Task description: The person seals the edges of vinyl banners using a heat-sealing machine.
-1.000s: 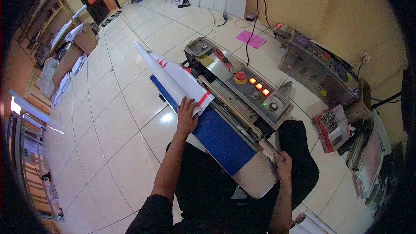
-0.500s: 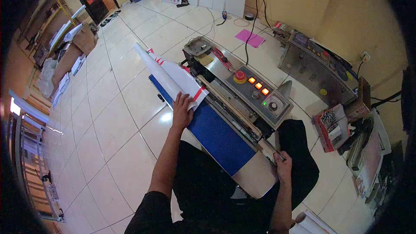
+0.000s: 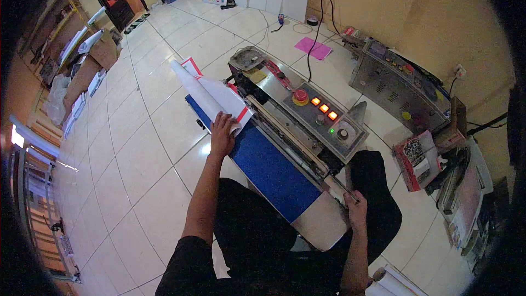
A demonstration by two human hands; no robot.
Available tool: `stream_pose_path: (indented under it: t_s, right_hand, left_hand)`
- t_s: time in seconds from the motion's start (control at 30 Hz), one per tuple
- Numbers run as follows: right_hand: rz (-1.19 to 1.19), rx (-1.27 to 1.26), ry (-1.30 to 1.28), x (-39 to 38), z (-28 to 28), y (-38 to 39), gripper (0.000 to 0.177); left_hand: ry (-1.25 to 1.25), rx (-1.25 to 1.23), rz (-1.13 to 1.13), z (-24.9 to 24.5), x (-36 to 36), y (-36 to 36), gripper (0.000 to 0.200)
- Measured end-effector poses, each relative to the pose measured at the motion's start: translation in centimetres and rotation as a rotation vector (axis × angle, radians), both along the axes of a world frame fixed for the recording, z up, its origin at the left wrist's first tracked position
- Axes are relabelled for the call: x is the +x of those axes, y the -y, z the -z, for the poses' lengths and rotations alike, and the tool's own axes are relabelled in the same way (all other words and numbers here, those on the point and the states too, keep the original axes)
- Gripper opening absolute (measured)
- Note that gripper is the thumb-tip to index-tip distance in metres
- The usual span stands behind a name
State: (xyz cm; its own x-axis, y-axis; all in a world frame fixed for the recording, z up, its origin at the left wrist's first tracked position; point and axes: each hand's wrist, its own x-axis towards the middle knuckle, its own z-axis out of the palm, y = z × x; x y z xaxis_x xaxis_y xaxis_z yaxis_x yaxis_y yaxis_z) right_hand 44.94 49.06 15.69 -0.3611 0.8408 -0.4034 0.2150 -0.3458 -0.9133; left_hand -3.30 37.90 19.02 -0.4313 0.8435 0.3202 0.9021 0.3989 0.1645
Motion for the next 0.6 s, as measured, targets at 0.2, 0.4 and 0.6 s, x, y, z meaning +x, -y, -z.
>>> stream_pose_path:
  t_s: [0.2,0.4,0.6]
  right_hand:
    - [-0.048,0.025,0.08,0.4,0.3,-0.1,0.029]
    - [-0.03,0.033,0.046,-0.1,-0.9,0.0,0.028]
    - [-0.022,-0.046,-0.005,0.2,0.4,0.0,0.028]
  left_hand:
    - [-0.045,-0.014,-0.024,0.0,-1.2,-0.3,0.041]
    - [-0.042,0.002,-0.028,0.4,-3.3,-0.3,0.04]
    - [-0.089,-0.051,-0.056,0.4,-4.7,-0.4,0.042]
